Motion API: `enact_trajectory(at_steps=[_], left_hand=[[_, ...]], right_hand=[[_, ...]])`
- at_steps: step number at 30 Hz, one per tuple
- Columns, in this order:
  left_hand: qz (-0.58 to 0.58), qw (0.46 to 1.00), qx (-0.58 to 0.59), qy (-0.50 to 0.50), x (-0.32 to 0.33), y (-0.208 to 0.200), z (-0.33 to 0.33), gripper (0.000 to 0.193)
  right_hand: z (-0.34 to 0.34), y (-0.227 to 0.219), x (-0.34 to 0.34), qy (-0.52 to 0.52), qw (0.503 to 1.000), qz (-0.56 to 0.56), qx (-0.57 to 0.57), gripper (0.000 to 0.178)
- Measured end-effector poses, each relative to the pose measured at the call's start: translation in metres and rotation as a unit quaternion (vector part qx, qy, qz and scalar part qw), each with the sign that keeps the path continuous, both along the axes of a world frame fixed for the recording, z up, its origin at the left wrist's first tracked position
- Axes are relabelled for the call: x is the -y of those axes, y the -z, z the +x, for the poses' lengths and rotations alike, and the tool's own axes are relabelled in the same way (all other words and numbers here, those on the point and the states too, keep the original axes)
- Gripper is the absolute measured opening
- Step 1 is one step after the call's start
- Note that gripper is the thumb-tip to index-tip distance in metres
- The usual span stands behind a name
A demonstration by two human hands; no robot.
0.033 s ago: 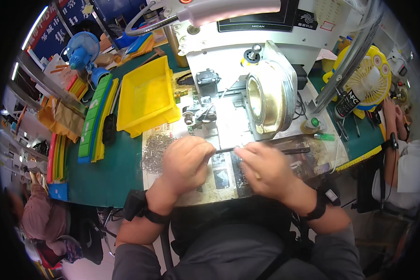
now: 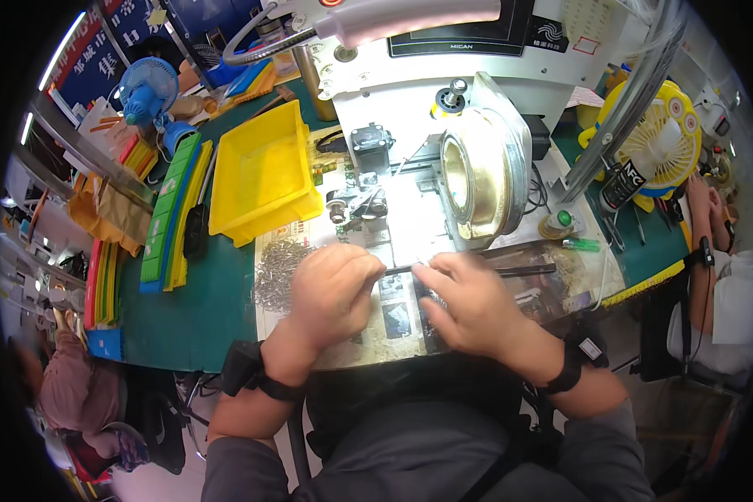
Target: Assembling small metal components using glue, tweezers, and a rotating fixture.
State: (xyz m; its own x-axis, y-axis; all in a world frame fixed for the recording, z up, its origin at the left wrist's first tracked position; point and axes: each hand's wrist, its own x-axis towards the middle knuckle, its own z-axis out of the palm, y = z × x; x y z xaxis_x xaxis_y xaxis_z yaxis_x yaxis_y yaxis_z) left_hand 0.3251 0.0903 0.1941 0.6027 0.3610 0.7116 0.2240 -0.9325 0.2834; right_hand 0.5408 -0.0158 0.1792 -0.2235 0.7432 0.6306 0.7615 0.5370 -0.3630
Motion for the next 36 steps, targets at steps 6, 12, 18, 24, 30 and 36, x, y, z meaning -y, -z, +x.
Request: enact_trajectory(at_steps=[6, 12, 18, 24, 30, 36], left_hand=[[-0.003, 1.0, 0.007, 0.003, -0.003, 0.004, -0.002, 0.025], [0.001, 1.0, 0.01, 0.011, -0.003, 0.0, -0.002, 0.025], [0.012, 1.0, 0.0, 0.019, 0.0, -0.006, -0.002, 0.019], [0.058, 0.998, -0.03, 0.008, 0.005, -0.018, -0.008, 0.028], [0.093, 0.993, -0.079, 0.0, 0.002, -0.021, -0.018, 0.03], [0.052, 0.997, -0.044, 0.038, 0.009, -0.042, -0.023, 0.025]], right_hand=[[0.018, -0.003, 0.015, -0.012, 0.995, -0.095, 0.03, 0.042], [0.106, 0.001, 0.042, 0.259, 0.962, 0.01, 0.085, 0.068], [0.129, -0.012, 0.041, 0.249, 0.949, -0.151, 0.122, 0.088], [0.12, 0.014, 0.028, 0.273, 0.958, -0.042, 0.078, 0.085], [0.118, 0.015, 0.027, 0.263, 0.962, -0.049, 0.063, 0.08], [0.118, 0.015, 0.027, 0.259, 0.963, -0.048, 0.052, 0.073]])
